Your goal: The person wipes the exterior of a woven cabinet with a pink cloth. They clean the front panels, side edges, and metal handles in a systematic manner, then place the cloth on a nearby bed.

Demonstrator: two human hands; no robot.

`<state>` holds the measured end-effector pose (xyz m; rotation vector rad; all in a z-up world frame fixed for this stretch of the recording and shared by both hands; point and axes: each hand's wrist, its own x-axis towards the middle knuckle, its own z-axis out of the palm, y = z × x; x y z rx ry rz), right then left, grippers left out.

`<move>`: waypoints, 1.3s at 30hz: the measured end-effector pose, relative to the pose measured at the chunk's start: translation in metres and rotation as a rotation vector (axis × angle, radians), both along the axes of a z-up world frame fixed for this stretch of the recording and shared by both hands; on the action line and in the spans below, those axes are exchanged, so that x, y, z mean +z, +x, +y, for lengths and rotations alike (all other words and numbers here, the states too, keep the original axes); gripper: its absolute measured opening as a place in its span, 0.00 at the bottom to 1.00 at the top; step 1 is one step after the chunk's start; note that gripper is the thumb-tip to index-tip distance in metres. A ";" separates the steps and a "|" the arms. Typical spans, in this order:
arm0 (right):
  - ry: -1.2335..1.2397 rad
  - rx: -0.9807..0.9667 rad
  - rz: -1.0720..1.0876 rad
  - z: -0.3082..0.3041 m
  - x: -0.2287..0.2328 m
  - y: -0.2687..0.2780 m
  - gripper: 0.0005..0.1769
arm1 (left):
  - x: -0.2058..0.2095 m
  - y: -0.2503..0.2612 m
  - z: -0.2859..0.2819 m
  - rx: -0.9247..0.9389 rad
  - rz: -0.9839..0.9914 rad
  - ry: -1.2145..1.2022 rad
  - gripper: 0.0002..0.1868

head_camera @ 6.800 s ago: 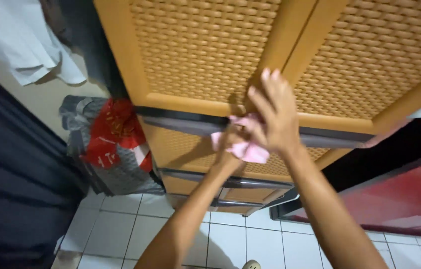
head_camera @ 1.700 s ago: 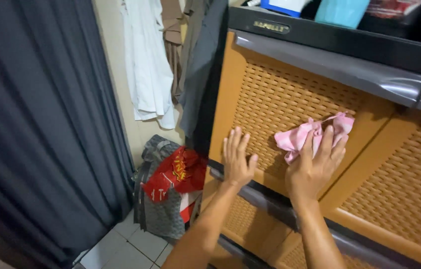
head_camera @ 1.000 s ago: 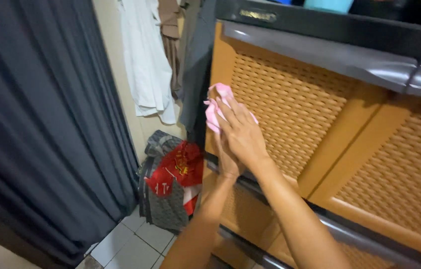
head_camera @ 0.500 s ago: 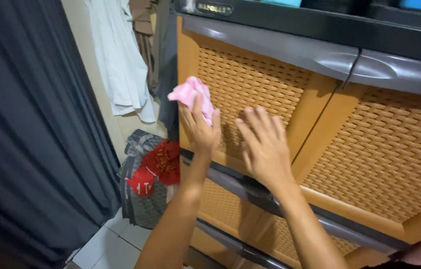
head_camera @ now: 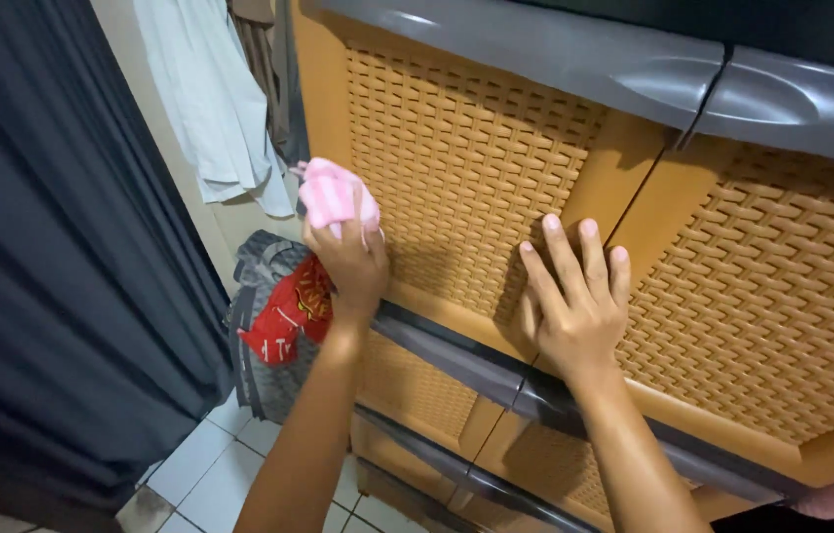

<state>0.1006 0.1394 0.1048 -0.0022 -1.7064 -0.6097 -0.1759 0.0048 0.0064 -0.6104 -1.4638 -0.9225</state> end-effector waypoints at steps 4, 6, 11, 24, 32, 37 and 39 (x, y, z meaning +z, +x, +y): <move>-0.004 -0.019 0.024 -0.003 0.002 0.001 0.18 | -0.041 0.040 0.043 0.122 -0.076 0.038 0.22; -0.005 -0.021 0.024 -0.005 0.003 0.002 0.18 | -0.054 0.080 0.050 0.055 -0.037 -0.005 0.23; -0.029 0.051 -0.038 -0.004 0.003 0.011 0.15 | -0.056 0.080 0.037 -0.455 -0.069 -0.044 0.23; -0.077 0.371 0.044 0.000 0.005 0.021 0.13 | -0.032 0.249 0.054 -0.451 -0.342 0.020 0.29; -0.274 0.615 -0.038 0.008 0.009 0.073 0.13 | -0.134 0.273 0.105 -0.082 -0.039 -0.336 0.12; -0.302 0.540 0.047 0.034 0.020 0.117 0.14 | 0.018 0.285 0.082 0.019 0.338 -0.380 0.07; -0.300 0.503 0.076 0.042 0.023 0.133 0.14 | 0.061 0.277 0.092 0.099 0.351 -0.386 0.12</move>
